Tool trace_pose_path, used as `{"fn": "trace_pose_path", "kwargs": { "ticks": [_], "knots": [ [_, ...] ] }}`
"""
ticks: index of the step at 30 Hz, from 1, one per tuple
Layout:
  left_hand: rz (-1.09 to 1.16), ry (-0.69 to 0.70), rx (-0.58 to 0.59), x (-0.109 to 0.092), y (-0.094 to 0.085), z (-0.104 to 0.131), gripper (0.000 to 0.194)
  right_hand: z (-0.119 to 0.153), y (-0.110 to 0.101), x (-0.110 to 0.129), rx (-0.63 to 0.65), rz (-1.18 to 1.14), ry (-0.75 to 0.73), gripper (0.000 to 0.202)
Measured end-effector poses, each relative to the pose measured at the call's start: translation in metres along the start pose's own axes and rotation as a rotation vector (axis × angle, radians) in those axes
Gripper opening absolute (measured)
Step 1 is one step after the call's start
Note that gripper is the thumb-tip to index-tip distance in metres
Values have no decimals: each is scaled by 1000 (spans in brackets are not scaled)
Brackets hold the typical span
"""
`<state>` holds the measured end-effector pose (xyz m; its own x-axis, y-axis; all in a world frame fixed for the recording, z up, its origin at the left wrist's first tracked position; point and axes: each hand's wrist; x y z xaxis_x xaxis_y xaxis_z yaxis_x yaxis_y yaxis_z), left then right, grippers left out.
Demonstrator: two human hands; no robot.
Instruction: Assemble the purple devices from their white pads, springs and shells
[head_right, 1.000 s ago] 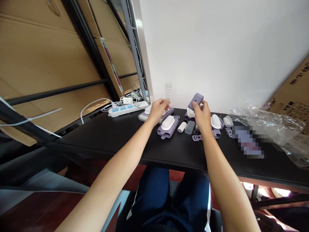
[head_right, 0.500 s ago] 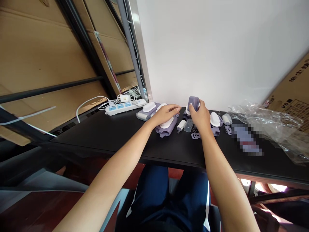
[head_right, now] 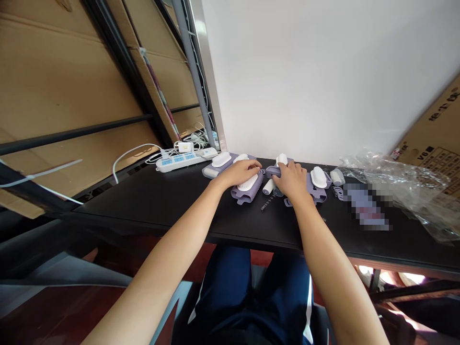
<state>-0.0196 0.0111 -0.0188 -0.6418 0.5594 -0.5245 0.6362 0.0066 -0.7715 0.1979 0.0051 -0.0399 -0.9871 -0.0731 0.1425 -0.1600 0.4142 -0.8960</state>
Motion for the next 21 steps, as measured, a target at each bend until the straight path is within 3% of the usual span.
{"fn": "trace_pose_path", "kwargs": {
  "ticks": [3, 7, 12, 16, 21],
  "knots": [
    [23, -17, -70, 1, -2, 0, 29, 1, -1, -1, 13, 7, -16, 52],
    [50, -90, -310, 1, -4, -2, 24, 7, -8, 8, -39, -109, -75, 51],
    [127, -142, -574, 4, -6, -7, 22, 23, -13, 39, 33, -209, -339, 66],
    [187, -153, -650, 10, -6, -10, 23, 30, -8, 53, 136, -112, -395, 97],
    [212, -135, -675, 10, -7, -11, 21, 29, -7, 53, 214, -142, -415, 99]
  ]
}}
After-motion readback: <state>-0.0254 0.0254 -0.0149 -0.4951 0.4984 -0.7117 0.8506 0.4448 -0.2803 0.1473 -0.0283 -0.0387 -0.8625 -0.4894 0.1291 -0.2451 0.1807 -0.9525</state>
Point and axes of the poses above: each hand's wrist, its own z-axis away from the middle knuckle, its own y-axis out of the palm, x = y × z, and after that the axes turned 9 degrees about y, right-handed
